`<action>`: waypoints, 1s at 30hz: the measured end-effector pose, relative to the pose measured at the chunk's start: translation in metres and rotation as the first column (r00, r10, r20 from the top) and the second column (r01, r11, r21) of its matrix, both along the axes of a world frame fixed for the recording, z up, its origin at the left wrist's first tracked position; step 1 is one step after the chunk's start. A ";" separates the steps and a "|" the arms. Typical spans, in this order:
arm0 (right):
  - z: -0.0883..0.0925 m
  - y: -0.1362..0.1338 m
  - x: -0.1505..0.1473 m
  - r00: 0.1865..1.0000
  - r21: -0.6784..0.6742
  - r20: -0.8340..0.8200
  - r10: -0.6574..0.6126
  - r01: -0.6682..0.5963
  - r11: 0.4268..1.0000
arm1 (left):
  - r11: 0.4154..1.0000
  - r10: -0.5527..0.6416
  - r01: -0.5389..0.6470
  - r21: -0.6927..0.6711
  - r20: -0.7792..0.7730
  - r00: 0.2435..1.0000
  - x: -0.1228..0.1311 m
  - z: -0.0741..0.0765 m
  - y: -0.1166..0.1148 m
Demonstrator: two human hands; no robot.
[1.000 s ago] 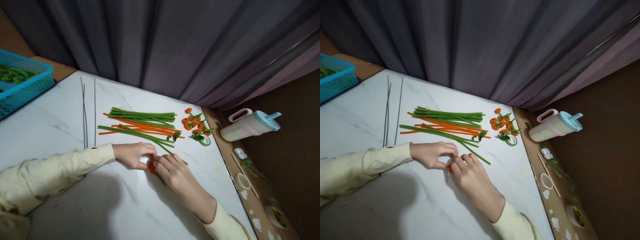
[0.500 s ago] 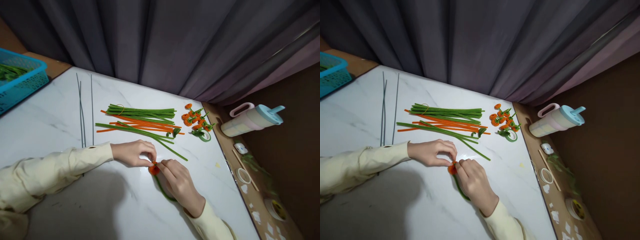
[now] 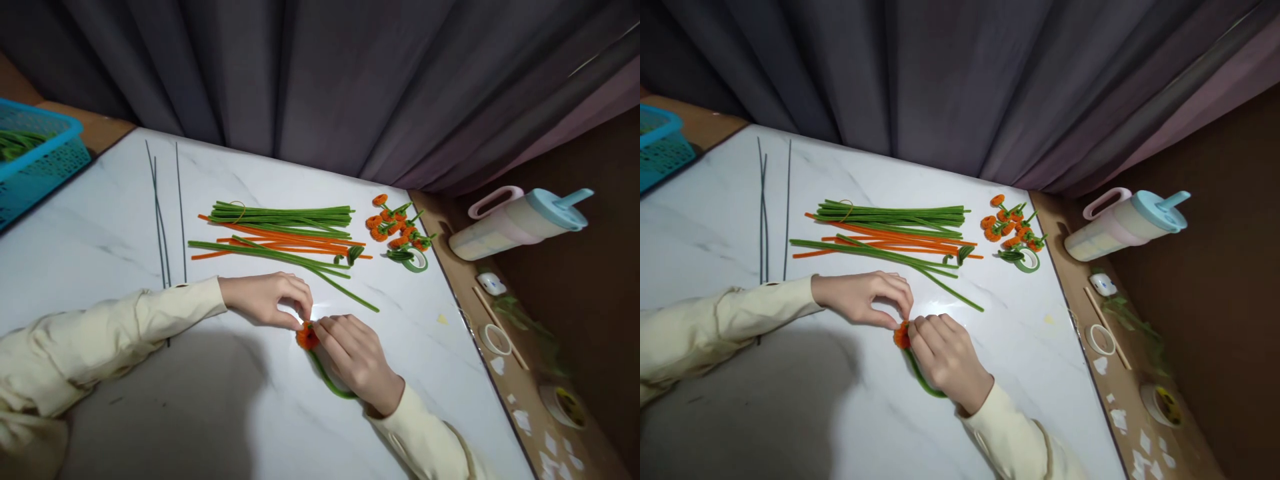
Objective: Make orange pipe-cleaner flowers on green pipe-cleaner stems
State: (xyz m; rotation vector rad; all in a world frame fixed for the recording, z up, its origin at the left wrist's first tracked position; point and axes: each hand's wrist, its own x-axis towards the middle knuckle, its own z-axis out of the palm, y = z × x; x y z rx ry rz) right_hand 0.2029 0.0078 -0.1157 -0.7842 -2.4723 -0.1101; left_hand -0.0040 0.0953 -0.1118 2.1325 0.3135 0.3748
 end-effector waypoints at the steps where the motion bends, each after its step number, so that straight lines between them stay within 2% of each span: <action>1: -0.001 0.000 0.000 1.000 0.005 0.002 -0.002 0.002 1.000 | 1.000 0.001 -0.001 0.000 -0.004 1.000 0.000 0.000 0.000; 21: -0.005 0.000 0.000 0.999 0.029 -0.013 0.035 -0.034 0.999 | 1.000 0.011 -0.011 0.016 -0.002 1.000 0.001 -0.004 0.001; 30: -0.002 0.001 -0.002 0.999 0.045 -0.034 0.040 -0.038 0.998 | 0.992 0.007 -0.013 0.123 0.052 0.999 0.002 -0.006 -0.007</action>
